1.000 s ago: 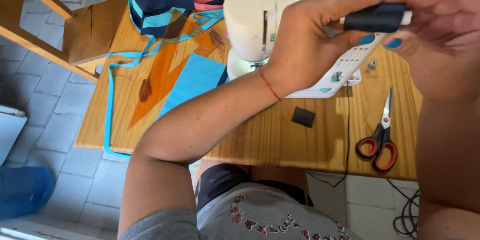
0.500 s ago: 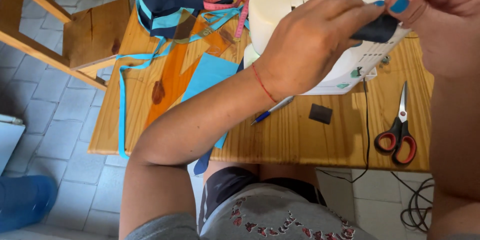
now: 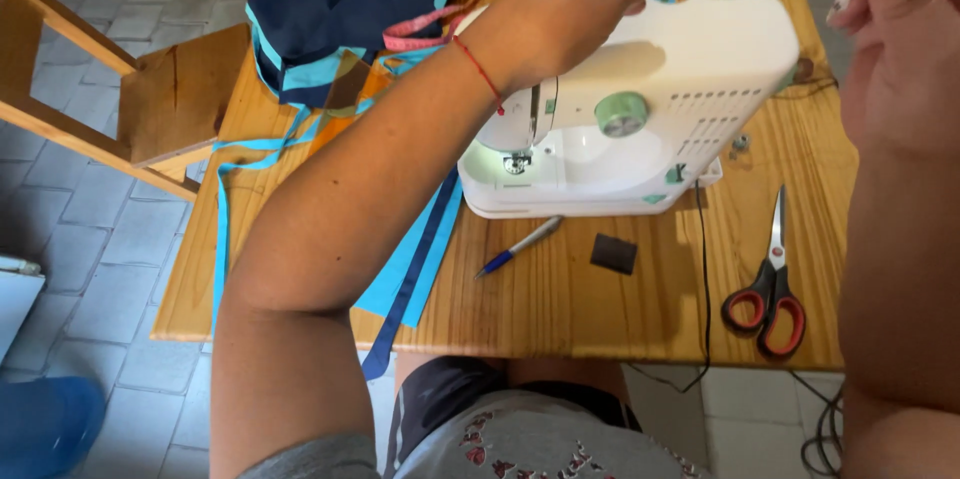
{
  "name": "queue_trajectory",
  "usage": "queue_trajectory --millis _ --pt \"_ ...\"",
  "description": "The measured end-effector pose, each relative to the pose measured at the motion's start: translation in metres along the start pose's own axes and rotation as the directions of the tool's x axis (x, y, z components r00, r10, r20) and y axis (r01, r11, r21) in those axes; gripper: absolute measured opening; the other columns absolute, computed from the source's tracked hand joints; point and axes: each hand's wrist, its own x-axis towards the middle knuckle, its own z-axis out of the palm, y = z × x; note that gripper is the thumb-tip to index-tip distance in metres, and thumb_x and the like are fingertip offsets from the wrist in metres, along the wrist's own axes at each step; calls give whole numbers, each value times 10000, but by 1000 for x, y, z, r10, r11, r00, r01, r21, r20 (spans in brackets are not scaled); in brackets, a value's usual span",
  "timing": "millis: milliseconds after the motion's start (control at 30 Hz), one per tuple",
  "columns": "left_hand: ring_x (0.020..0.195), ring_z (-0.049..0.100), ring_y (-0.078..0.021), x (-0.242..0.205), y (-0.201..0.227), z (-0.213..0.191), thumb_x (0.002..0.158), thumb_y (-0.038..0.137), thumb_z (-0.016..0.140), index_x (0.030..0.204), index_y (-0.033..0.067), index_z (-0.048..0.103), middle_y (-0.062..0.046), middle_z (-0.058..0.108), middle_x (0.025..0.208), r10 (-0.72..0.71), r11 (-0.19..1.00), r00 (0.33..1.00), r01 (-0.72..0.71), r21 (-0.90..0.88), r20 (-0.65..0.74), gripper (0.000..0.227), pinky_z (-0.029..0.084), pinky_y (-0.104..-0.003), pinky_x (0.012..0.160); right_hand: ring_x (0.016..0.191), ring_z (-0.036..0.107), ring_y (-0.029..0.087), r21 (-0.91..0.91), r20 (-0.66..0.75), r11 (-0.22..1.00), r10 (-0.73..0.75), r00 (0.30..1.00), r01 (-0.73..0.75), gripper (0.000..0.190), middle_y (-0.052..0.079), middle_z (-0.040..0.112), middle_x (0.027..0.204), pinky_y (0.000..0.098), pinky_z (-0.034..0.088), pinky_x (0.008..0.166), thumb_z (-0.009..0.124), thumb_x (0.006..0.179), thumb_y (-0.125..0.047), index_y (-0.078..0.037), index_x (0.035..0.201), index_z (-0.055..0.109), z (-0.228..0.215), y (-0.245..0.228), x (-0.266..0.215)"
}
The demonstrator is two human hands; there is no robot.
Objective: Measuring fabric with a ruler and pen, then preparing a sewing machine by threading it.
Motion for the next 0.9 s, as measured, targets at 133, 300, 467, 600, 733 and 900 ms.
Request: queue_trajectory --millis 133,300,467,600,733,900 --pt "1037 593 -106 12 -4 -3 1005 248 578 1051 185 628 51 646 1047 -14 959 989 56 -278 150 93 507 -302 775 1043 520 304 -70 88 996 -46 995 52 444 141 479 1197 462 510 1038 408 1333 -484 -44 1311 466 -3 -6 1" --pt "765 347 -102 21 -11 -3 1028 136 622 863 169 468 41 373 819 22 972 988 15 -234 153 228 322 -310 667 1065 552 289 -36 27 999 -15 1000 16 453 129 466 1237 431 509 1056 425 1332 -494 -45 1290 462 12 -24 10" --pt "902 524 -78 20 4 -1 1028 14 549 1032 99 605 29 595 974 165 893 942 -17 -449 294 103 455 -257 797 1185 653 228 83 57 996 -22 998 18 238 181 647 1373 318 550 1091 707 1221 109 38 1409 579 42 -60 35" --pt "1146 546 -88 20 10 1 1049 -74 516 1228 78 601 -1 652 1243 260 839 912 -51 -542 316 249 464 -266 977 1081 714 301 63 12 990 -127 992 126 196 266 703 1226 387 589 932 794 1211 174 116 1270 617 64 -74 49" --pt "930 517 -105 18 1 5 1046 -7 516 1134 130 577 5 630 1072 209 841 930 -14 -541 301 173 430 -279 790 1010 589 282 1 -7 963 -269 963 269 197 230 635 1081 429 483 898 747 1256 248 183 1107 636 64 -49 54" --pt "962 673 -137 11 -3 2 1073 207 558 1259 184 600 -10 701 1117 42 829 945 148 -540 324 193 523 -296 806 878 613 209 147 -146 988 -22 989 44 186 162 650 1081 347 505 761 751 1298 104 56 1185 612 56 -15 51"
